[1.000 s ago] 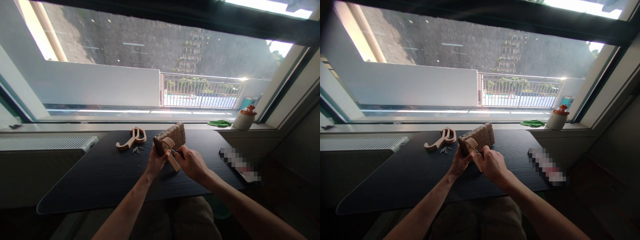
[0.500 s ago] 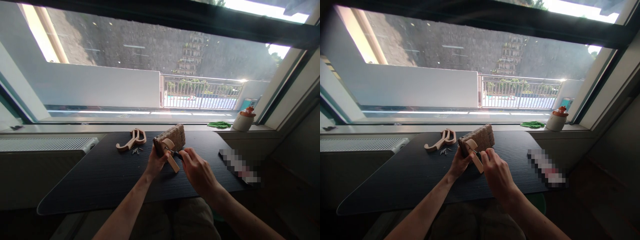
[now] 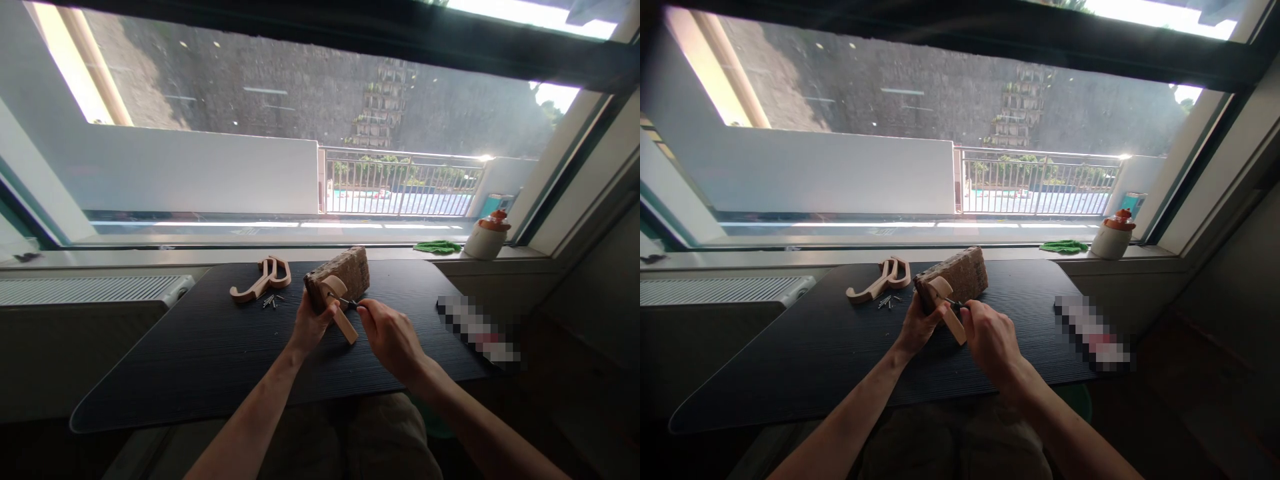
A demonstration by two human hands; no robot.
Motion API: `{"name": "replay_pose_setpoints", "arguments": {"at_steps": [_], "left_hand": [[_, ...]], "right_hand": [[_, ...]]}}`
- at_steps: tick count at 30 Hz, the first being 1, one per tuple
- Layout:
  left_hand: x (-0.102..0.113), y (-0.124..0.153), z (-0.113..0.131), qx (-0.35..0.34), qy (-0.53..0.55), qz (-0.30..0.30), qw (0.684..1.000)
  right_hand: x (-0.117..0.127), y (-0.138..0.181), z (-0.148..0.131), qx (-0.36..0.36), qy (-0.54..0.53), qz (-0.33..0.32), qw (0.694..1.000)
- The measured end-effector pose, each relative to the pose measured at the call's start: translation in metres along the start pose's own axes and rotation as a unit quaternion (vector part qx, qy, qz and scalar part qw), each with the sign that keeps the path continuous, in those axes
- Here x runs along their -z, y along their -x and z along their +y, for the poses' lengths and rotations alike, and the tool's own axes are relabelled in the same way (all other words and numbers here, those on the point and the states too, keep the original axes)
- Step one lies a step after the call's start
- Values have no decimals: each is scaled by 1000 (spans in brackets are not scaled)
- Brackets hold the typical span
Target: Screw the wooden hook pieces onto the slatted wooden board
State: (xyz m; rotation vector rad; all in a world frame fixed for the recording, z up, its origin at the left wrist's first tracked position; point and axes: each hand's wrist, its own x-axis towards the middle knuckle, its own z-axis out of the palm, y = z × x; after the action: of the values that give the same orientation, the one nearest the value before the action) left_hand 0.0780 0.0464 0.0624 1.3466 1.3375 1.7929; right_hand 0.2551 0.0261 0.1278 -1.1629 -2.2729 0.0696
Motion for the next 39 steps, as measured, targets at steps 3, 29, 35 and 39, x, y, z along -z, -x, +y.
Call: {"name": "replay_pose_setpoints", "arguments": {"at_steps": [3,29,35,39], "left_hand": [[0,0,-1,4,10,-3,1000],[1,-1,-1,16,16,-11,1000],[6,2,11,72,29,-36,996],[6,4,14,95,51,-59,992]], "right_hand": [[2,-3,4,-41,-56,-39,997],[3,-6,13,-64,-35,-80,994],[21,-6,6,-45,-108,-29,993],[27,-7,5,-47,-145,-6,988]]}}
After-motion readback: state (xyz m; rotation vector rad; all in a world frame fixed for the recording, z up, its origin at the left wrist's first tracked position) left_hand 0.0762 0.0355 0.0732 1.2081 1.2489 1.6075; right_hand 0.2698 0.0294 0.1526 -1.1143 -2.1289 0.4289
